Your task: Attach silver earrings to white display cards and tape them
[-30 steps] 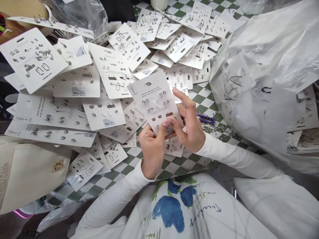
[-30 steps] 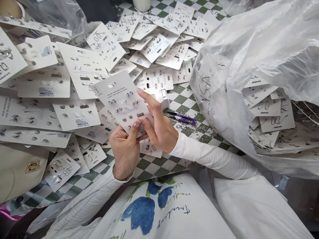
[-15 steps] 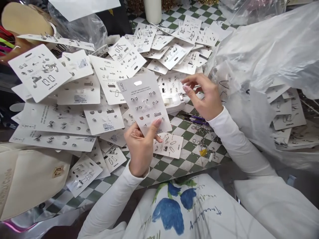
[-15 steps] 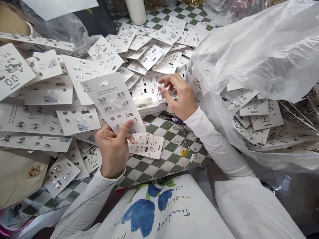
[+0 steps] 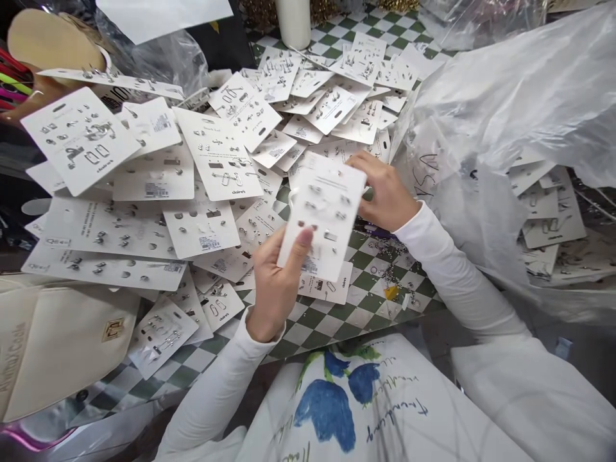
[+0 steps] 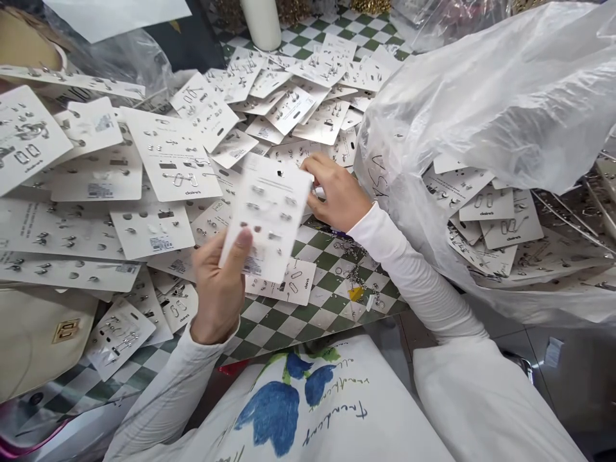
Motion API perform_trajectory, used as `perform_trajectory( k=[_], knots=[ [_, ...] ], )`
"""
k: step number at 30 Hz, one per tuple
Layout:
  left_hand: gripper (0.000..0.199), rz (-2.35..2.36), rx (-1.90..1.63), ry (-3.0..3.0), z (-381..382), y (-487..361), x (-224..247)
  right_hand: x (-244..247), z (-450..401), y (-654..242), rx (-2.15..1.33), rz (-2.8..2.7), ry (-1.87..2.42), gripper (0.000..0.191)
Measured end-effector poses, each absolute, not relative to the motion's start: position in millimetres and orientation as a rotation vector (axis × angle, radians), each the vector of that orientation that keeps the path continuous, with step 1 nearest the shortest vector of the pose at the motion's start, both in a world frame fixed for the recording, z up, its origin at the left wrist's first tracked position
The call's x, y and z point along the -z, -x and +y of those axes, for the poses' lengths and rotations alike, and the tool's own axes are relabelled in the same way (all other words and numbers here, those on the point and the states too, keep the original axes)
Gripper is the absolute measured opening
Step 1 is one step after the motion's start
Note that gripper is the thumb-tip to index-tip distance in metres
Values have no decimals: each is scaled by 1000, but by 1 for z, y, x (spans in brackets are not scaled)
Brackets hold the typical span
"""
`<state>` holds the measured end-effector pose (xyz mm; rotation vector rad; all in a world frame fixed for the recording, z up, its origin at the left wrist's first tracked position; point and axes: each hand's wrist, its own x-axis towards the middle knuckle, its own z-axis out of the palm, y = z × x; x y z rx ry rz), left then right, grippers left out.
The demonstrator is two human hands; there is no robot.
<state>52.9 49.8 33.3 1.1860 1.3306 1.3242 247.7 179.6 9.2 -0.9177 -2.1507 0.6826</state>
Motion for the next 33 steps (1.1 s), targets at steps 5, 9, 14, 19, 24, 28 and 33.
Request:
perform_trajectory(
  k=[5,9,14,19,24,28,33],
  knots=[
    [28,1160,-788,-1425,51,-52,-30,-10,184,-251,-947,-2091,894,12],
    [40,1121,-481,-1705,56,-48,-27,-7,186,-255,-1047,-2087,939,11],
    [47,1087,-238,-1946,60,-45,-27,-9,187,-259,-1217,-2024,978,14],
    [60,1286,-382,-2147,69,-32,-55,-21,184,-261,-1448,-1890,1081,11],
    [41,1618,-839,-2418,106,-26,-67,-25,182,-262,-1552,-1805,1131,11],
    [47,1489,-554,-2618,127,-41,-39,-25,182,-264,-1582,-1719,1117,17],
    [50,1504,-294,-2683,128,-52,-19,-31,180,-266,-1453,-1657,1237,19]
  ],
)
